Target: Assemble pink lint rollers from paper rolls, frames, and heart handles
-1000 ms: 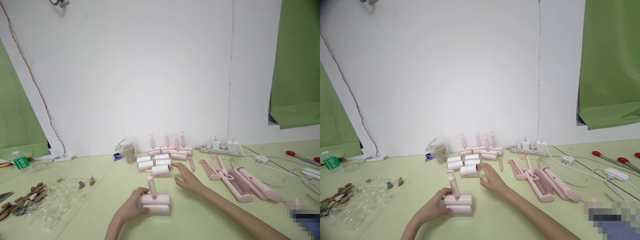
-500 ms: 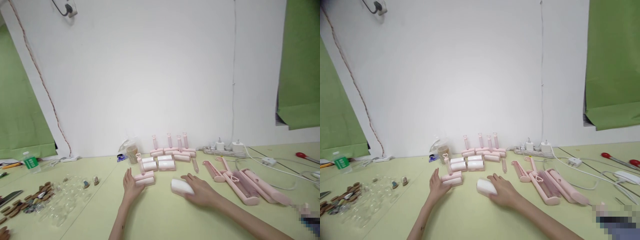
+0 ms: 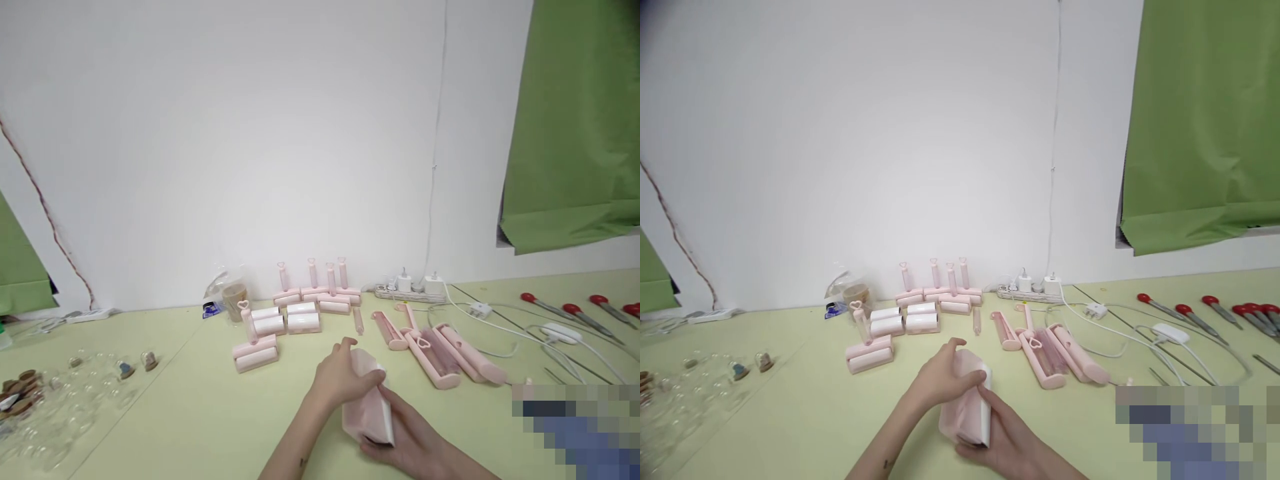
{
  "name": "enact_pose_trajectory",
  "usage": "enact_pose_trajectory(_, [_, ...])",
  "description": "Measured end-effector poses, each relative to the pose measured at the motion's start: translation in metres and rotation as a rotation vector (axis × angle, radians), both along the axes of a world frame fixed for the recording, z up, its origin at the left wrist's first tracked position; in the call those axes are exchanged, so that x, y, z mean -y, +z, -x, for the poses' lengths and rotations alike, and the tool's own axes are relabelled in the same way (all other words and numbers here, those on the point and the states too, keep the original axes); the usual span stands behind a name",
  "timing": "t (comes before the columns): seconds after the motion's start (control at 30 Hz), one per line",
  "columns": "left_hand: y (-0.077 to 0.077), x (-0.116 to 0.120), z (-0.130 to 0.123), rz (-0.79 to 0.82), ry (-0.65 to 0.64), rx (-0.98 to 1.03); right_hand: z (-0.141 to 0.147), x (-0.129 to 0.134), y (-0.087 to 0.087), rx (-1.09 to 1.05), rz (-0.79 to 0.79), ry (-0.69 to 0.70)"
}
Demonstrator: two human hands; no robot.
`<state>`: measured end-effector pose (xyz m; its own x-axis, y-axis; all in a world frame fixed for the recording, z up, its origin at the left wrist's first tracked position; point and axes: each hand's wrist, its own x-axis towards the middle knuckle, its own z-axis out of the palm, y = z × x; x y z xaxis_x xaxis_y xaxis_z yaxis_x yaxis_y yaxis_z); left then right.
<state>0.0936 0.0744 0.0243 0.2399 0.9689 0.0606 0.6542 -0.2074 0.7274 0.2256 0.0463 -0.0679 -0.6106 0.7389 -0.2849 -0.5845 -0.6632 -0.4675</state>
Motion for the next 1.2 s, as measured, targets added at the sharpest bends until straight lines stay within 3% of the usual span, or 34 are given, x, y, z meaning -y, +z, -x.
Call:
enact_pose_trajectory(0.23, [-0.001,-0.024,-0.006,-0.023,0.063,0.299,-0.009,-0.008,0.002,-0.137,0.132,-0.071])
enact_pose_trajectory(0.4, [-0.006,-0.026,0.011,-0.049,0.092,0.528,-0.012,-0.009,0.008,-0.351,0.177,-0.116])
enact_pose_trajectory(0.57, [-0.049,-0.021,0.044,-0.147,0.309,0.812,-0.015,-0.009,0.012,-0.371,0.154,-0.129])
enact_pose_trajectory(0.67, [-0.077,-0.023,0.054,-0.062,0.263,0.828,-0.014,-0.006,0.01,-0.295,0.106,-0.132])
enact_pose_trajectory(0.73, [-0.085,-0.024,0.056,0.039,0.209,0.811,-0.014,-0.004,0.008,-0.267,0.086,-0.114])
enact_pose_trajectory(0.8, [-0.081,-0.02,0.056,0.066,0.197,0.704,-0.013,-0.002,0.007,-0.285,0.079,-0.087])
enact_pose_trajectory(0.9, [-0.062,-0.004,0.051,-0.064,0.119,0.469,-0.011,0.001,0.005,-0.282,0.057,-0.043])
enact_pose_trajectory(1.03, [-0.038,0.021,0.036,-0.016,-0.35,0.38,-0.008,0.004,0.005,-0.145,0.019,-0.033])
enact_pose_trajectory(1.07, [-0.036,0.025,0.032,0.014,-0.416,0.396,-0.007,0.004,0.005,-0.112,0.015,-0.043])
enact_pose_trajectory(1.13, [-0.036,0.028,0.027,0.031,-0.41,0.448,-0.006,0.006,0.008,-0.075,0.01,-0.062])
enact_pose_trajectory(1.2, [-0.038,0.025,0.026,0.018,-0.282,0.534,-0.006,0.01,0.012,-0.07,-0.003,-0.034])
